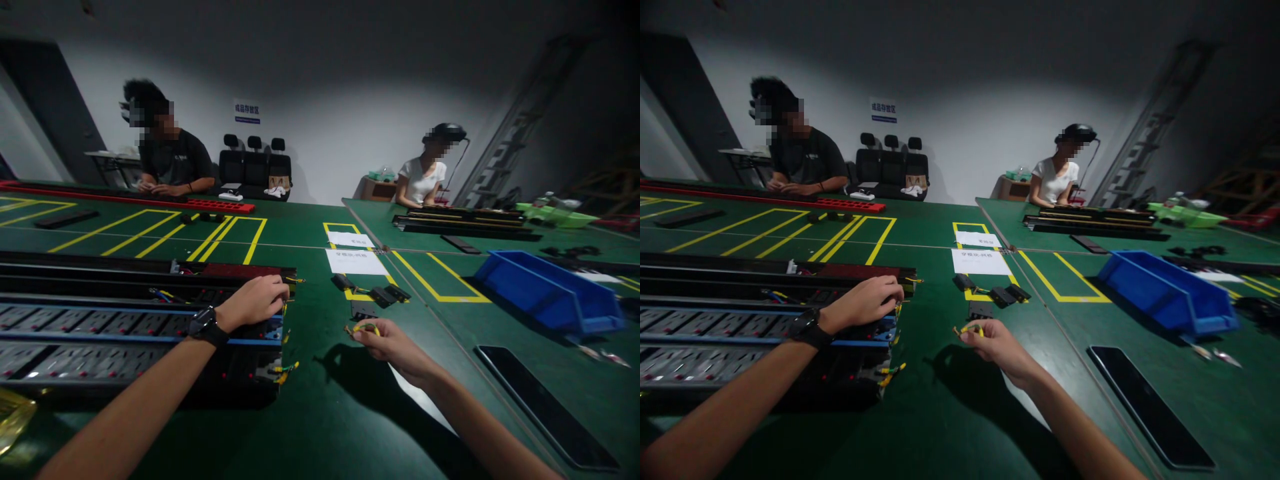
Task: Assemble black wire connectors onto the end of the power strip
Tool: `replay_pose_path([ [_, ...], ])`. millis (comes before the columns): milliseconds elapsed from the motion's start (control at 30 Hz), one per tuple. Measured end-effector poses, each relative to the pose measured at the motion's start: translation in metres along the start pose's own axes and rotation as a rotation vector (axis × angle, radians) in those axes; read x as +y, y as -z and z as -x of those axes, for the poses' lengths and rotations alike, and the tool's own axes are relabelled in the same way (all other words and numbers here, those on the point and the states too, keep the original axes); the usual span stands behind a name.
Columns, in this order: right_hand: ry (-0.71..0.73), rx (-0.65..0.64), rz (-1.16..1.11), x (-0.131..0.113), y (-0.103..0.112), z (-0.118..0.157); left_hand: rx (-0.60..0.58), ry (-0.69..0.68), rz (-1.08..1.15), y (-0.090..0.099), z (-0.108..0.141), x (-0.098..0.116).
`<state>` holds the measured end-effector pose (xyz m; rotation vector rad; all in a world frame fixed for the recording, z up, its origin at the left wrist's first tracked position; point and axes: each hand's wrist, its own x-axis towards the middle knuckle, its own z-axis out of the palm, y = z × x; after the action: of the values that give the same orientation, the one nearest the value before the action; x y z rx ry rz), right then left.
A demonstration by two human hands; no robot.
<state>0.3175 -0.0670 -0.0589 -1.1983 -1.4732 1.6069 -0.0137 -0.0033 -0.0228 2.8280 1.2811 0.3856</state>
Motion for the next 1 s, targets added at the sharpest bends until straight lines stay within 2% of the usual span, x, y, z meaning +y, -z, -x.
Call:
replay_pose_path([
  [367, -0.023, -0.011, 0.011, -0.003, -0.004, 0.001, 0.026, -0.014, -0.014, -0.002, 0.000, -0.001],
  [800, -0.025, -0.056, 0.051, 0.006, -0.005, -0.003, 0.022, -0.018, -0.061, -0.003, 0.002, 0.002],
  [900, -0.031, -0.056, 0.065, 0.005, -0.005, -0.003, 0.034, -0.054, -0.112, 0.001, 0.002, 0.009],
  [1000, -0.026, -0.060, 0.068, 0.003, -0.006, -0.003, 0.072, -0.155, -0.279, 0.007, 0.000, 0.025],
])
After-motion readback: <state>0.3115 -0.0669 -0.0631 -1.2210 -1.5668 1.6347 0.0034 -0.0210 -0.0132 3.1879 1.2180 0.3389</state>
